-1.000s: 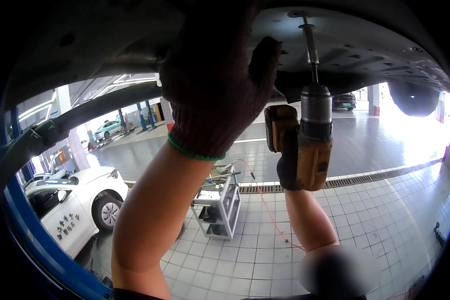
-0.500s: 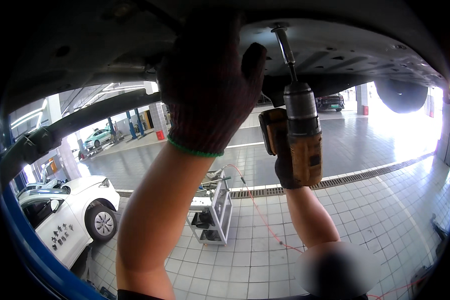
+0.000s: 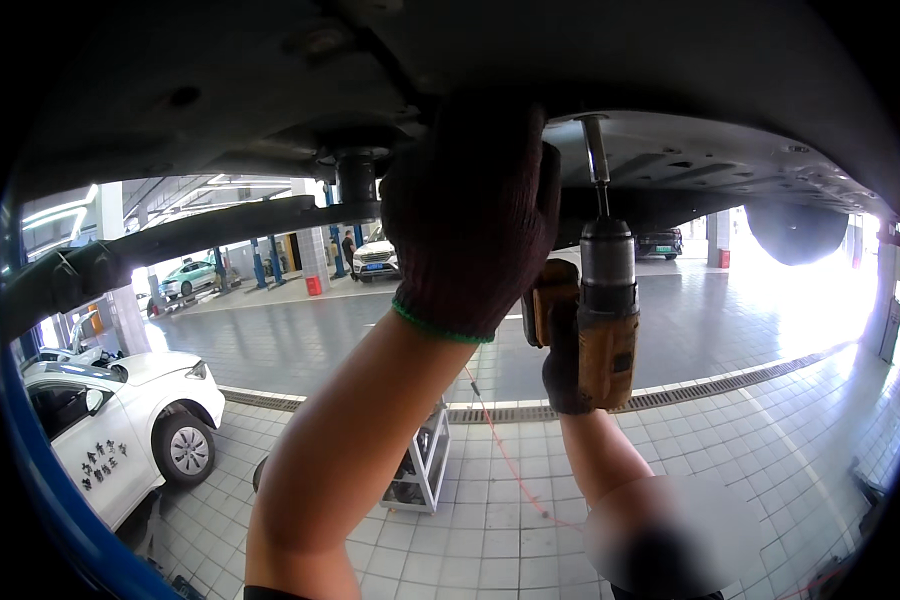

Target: The person uses a cordless impact wrench to tighten bolts on the underside of a car. They repeatedly walk to a nearby tool cart to pick up bolts and attach them to the wrench before returning to the car to install them.

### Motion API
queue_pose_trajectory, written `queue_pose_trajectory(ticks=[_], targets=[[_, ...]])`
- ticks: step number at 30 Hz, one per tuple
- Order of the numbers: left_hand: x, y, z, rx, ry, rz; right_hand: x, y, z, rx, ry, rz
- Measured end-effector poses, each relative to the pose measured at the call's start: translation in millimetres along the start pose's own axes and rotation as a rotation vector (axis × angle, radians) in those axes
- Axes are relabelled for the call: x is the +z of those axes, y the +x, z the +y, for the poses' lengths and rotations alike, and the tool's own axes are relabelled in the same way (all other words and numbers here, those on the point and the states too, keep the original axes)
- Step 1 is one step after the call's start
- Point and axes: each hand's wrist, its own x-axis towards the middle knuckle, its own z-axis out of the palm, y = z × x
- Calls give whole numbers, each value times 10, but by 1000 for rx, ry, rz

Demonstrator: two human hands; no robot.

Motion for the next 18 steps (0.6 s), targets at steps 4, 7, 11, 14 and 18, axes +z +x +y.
queue_pose_trajectory(ticks=[4, 7, 11, 14, 18], targets=[[42, 20, -51, 13, 21, 21, -73, -113, 189, 151, 198, 44], [128, 103, -148, 75, 5, 77, -117, -206, 402, 101, -129, -20], [43, 134, -210, 99, -53, 84, 119, -64, 257, 7, -153, 96], [-54, -52, -116, -19, -202, 16, 206, 92, 402, -66, 121, 174], [231, -233, -34, -320, -551, -395, 132, 115, 658, -18, 147, 98]])
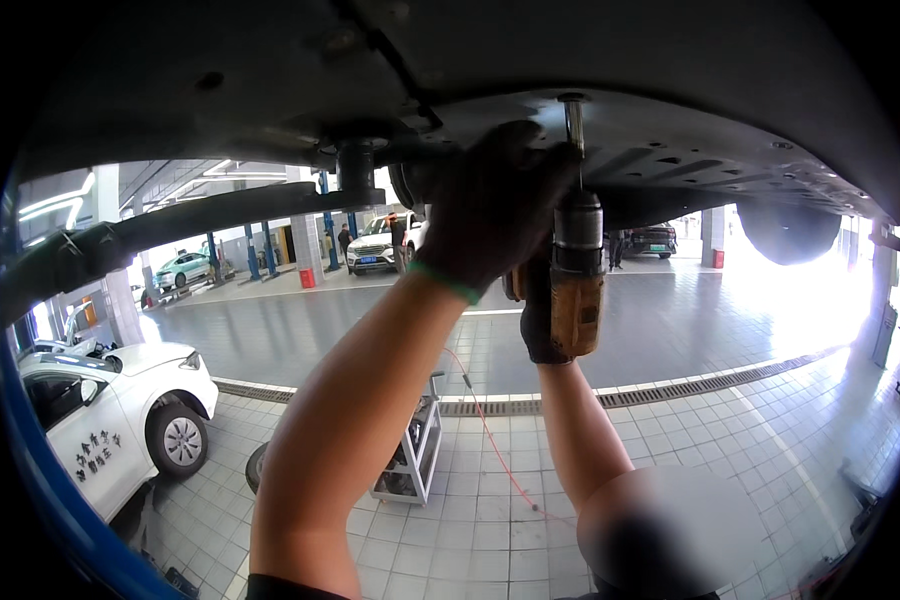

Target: The person uses a cordless impact wrench to tighten bolts on the underside of a car. They repeatedly walk to a nearby tool cart to pick up bolts and attach them to the wrench before returning to the car to install them.

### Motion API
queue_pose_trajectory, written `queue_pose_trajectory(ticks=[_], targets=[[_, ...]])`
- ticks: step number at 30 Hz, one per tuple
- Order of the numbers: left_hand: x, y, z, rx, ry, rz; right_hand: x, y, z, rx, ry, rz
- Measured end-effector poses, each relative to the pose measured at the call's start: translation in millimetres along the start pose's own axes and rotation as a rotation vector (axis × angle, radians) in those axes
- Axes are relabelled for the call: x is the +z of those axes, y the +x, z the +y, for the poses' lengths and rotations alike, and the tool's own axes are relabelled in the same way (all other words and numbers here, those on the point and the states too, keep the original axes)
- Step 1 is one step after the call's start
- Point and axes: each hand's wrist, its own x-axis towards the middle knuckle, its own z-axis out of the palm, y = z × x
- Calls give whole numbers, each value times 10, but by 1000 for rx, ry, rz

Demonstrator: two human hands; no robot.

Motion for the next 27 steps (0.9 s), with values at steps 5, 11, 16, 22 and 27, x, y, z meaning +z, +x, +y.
queue_pose_trajectory(ticks=[5, 11, 16, 22, 27], targets=[[365, 536, 258, -330, 216, -270, 53, -112, -37, -14, -460, -82], [417, 611, 130, 133, 640, -404, -188, -256, 184, 101, -286, -66], [514, 602, 64, -16, 520, -263, -191, -162, 5, 137, -382, -162], [481, 659, -3, 11, 629, -267, 39, -130, -143, -4, -488, -193], [432, 698, 172, 170, 775, -369, -84, -269, 108, 1, -355, -100]])
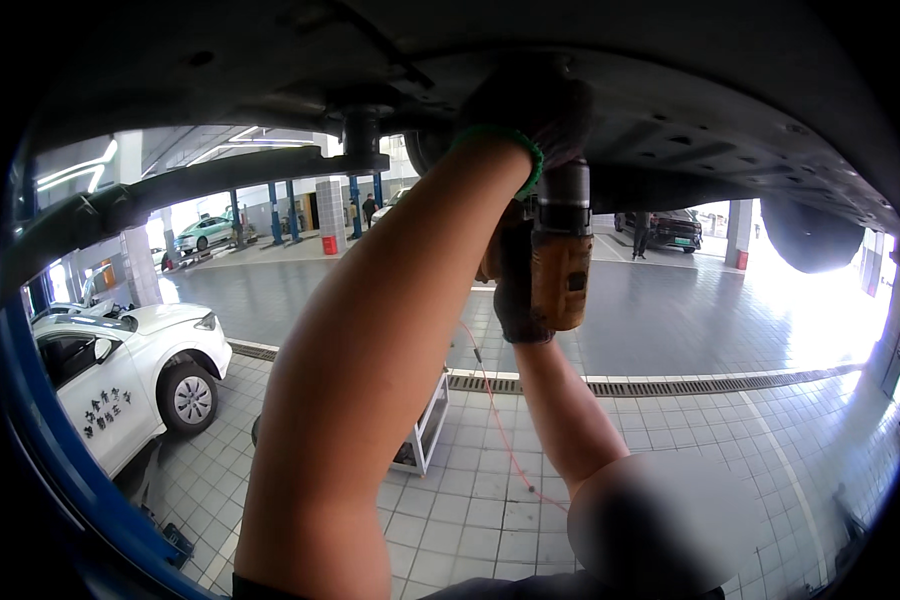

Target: The person uses a cordless impact wrench to tighten bolts on the underside of a car. They repeatedly walk to a nearby tool cart to pick up bolts and attach them to the wrench before returning to the car to install them.

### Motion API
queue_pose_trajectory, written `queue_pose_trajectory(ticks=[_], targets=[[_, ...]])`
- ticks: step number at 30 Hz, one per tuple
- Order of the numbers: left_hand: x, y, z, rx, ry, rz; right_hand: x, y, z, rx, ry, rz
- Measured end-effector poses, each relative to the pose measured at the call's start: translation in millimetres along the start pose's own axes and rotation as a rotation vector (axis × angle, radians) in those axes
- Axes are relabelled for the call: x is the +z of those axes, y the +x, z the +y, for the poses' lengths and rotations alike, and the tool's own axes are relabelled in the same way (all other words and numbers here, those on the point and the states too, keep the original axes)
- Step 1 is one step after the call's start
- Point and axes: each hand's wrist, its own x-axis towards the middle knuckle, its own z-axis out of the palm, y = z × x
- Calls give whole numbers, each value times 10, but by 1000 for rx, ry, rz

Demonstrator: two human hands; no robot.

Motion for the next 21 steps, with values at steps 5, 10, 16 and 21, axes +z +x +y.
queue_pose_trajectory(ticks=[5, 10, 16, 21], targets=[[-238, -14, 71, -194, -359, -71, -132, 138, -305, 225, 695, 71], [-98, 5, -29, -246, -452, -77, -335, 131, -290, -17, -95, -31], [-92, -64, 80, -167, -536, 30, -535, 66, -71, -9, -14, -84], [-12, -520, 291, -80, -524, 50, -794, -263, -162, 153, 253, -56]])
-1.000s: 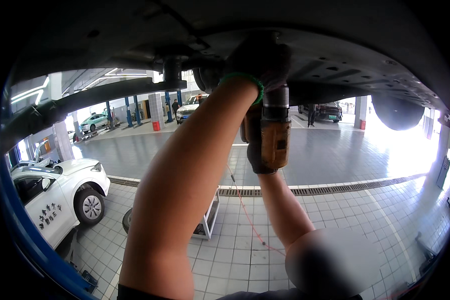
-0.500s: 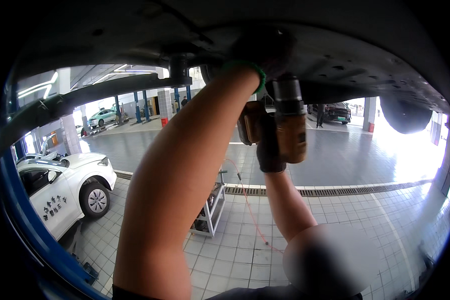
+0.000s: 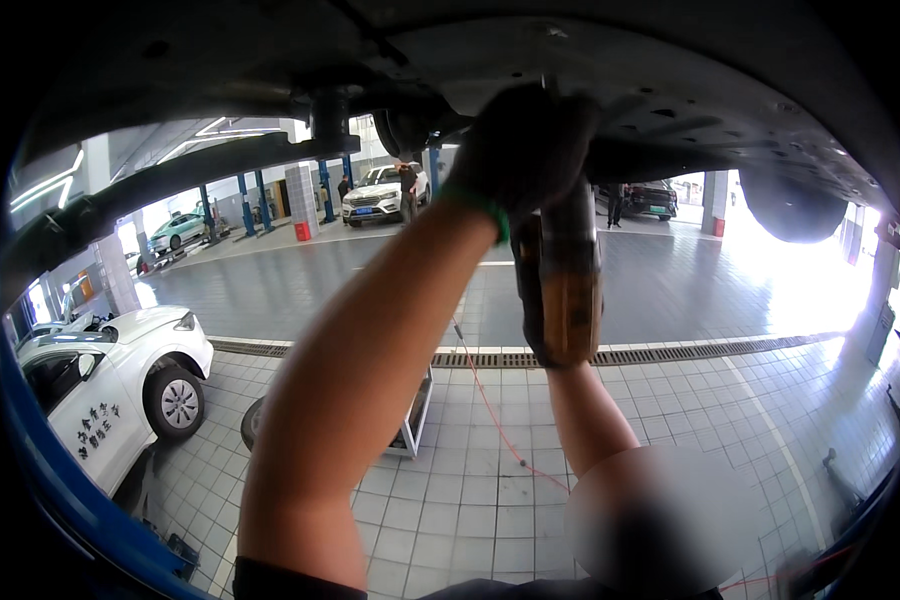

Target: The person uses a cordless impact wrench to tighten bolts on the underside of a car. They repeatedly walk to a nearby tool cart to pick up bolts and attach them to the wrench before returning to the car to install them.

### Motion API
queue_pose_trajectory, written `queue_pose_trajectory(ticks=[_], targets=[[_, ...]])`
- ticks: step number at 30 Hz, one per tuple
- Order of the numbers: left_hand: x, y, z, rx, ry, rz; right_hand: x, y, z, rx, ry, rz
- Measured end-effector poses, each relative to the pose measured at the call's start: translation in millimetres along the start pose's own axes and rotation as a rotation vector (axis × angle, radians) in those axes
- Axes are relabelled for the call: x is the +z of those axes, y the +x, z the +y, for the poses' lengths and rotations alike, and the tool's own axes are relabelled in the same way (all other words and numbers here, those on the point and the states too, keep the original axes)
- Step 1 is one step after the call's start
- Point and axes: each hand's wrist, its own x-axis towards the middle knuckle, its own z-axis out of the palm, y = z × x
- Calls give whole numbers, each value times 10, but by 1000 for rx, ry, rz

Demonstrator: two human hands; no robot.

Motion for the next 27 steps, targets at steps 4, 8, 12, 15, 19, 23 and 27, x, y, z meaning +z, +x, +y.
queue_pose_trajectory(ticks=[4, 8, 12, 15, 19, 23, 27], targets=[[696, -1179, -59, -47, -339, -161, -638, -792, -83, 183, -19, -51], [1586, -3011, 86, -305, -583, -507, -1437, -1887, -120, 565, -244, -148], [2217, -5031, 375, -680, -689, -899, -2525, -3089, -118, 818, -690, -172], [2295, -6409, 560, -961, -631, -1208, -3309, -3889, -157, 1070, -1016, -191], [1975, -7747, 523, -1290, -446, -1637, -4103, -4695, -401, 1559, -1379, -298], [1437, -8506, 505, -1550, -286, -1981, -4673, -5133, -485, 1987, -1505, -456], [1188, -9033, 646, -1648, -258, -2195, -5049, -5317, -285, 2203, -1471, -623]])
